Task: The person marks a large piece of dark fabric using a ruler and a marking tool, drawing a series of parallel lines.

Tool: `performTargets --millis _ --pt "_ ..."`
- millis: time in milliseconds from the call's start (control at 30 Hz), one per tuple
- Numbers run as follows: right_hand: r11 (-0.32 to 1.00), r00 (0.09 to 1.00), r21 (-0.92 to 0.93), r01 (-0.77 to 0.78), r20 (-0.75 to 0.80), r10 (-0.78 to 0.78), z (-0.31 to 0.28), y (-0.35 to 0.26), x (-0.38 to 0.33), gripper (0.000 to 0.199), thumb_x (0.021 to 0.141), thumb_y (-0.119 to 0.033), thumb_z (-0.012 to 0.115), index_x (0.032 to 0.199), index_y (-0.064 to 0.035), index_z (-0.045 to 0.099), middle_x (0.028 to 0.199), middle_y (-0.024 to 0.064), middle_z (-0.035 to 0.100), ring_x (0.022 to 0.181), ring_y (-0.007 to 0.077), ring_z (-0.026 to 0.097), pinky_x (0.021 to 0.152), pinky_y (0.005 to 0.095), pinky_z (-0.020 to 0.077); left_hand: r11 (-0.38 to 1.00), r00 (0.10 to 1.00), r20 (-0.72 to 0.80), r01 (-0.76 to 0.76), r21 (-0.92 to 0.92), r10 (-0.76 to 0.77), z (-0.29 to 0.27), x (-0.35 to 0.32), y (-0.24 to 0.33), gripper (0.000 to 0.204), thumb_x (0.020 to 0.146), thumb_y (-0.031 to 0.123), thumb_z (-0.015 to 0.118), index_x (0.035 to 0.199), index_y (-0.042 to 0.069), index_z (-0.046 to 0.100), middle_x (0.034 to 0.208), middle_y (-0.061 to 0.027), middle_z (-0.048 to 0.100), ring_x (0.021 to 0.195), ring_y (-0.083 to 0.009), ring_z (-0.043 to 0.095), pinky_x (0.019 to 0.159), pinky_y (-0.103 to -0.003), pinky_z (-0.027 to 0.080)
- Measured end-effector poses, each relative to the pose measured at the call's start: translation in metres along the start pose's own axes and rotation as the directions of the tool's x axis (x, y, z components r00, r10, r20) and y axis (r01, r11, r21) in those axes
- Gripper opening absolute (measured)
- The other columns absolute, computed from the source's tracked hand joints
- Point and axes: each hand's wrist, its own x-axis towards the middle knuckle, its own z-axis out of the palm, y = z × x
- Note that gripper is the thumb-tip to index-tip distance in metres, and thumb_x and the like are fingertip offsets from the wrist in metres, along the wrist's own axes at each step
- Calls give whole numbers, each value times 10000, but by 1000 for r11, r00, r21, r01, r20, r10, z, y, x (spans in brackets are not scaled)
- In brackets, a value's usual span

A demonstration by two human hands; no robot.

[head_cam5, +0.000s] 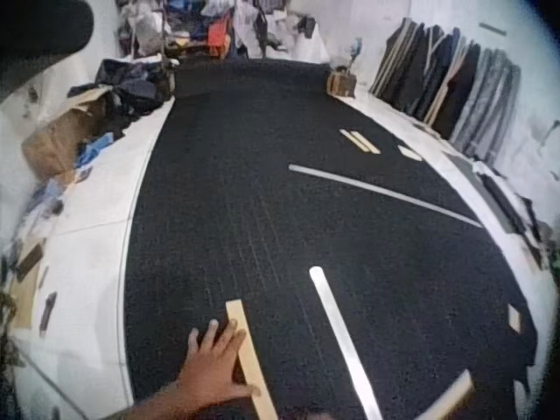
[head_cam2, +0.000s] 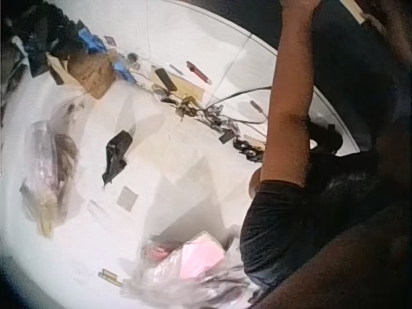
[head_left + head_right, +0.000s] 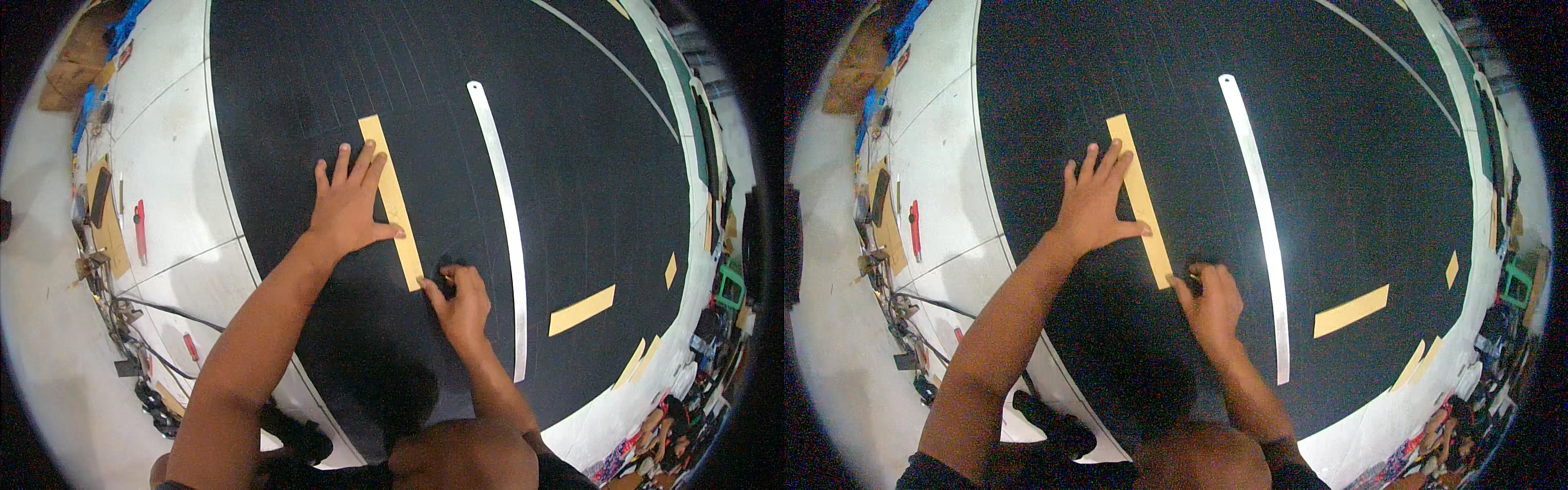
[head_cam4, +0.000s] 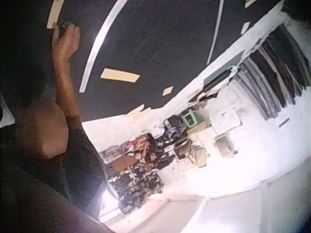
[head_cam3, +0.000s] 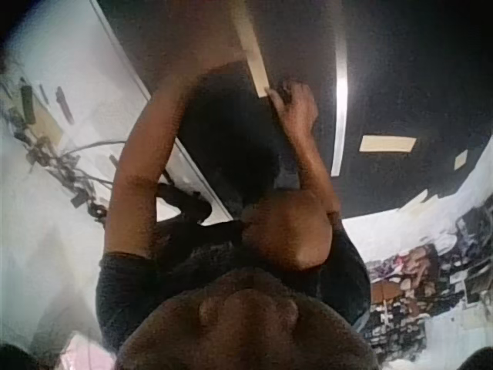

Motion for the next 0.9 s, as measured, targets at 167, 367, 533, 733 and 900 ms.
performTargets --millis 167,367,533,733,900 --pt "1000 1000 0 12 -5 -12 3 1 0 353 796 -273 874 989 -55 675 930 135 670 868 335 676 745 429 545 999 1000 23 22 -23 -21 -2 1 0 1299 574 680 873 1576 56 329 1677 -180 228 1535 -460 193 1172 -715 193" --pt "999 1000 -36 20 -11 -20 3 5 0 376 788 -285 884 992 -46 676 929 127 670 861 315 676 743 419 546 996 995 95 50 -68 -43 -19 8 8 1223 597 597 910 1548 54 365 1650 -182 252 1529 -439 207 1184 -713 180" --pt "999 1000 -49 17 16 -17 3 4 1 395 780 -262 902 991 -21 671 927 120 663 843 270 677 727 396 553 996 993 105 66 -61 -59 -19 14 4 1176 595 586 920 1520 72 407 1626 -190 280 1527 -434 208 1191 -706 195" --pt "998 999 -63 2 40 1 2 3 2 394 776 -248 906 994 -21 669 928 119 662 846 259 679 732 388 563 993 988 126 103 -61 -94 -28 20 7 1182 590 559 938 1526 77 399 1645 -210 238 1546 -416 190 1182 -706 216" --pt "999 1000 -38 25 11 -24 5 8 0 396 764 -229 912 996 -22 668 928 114 662 840 253 681 731 380 565 993 988 121 102 -57 -94 -26 22 7 1213 581 568 942 1539 77 382 1656 -219 214 1551 -406 190 1169 -715 226"
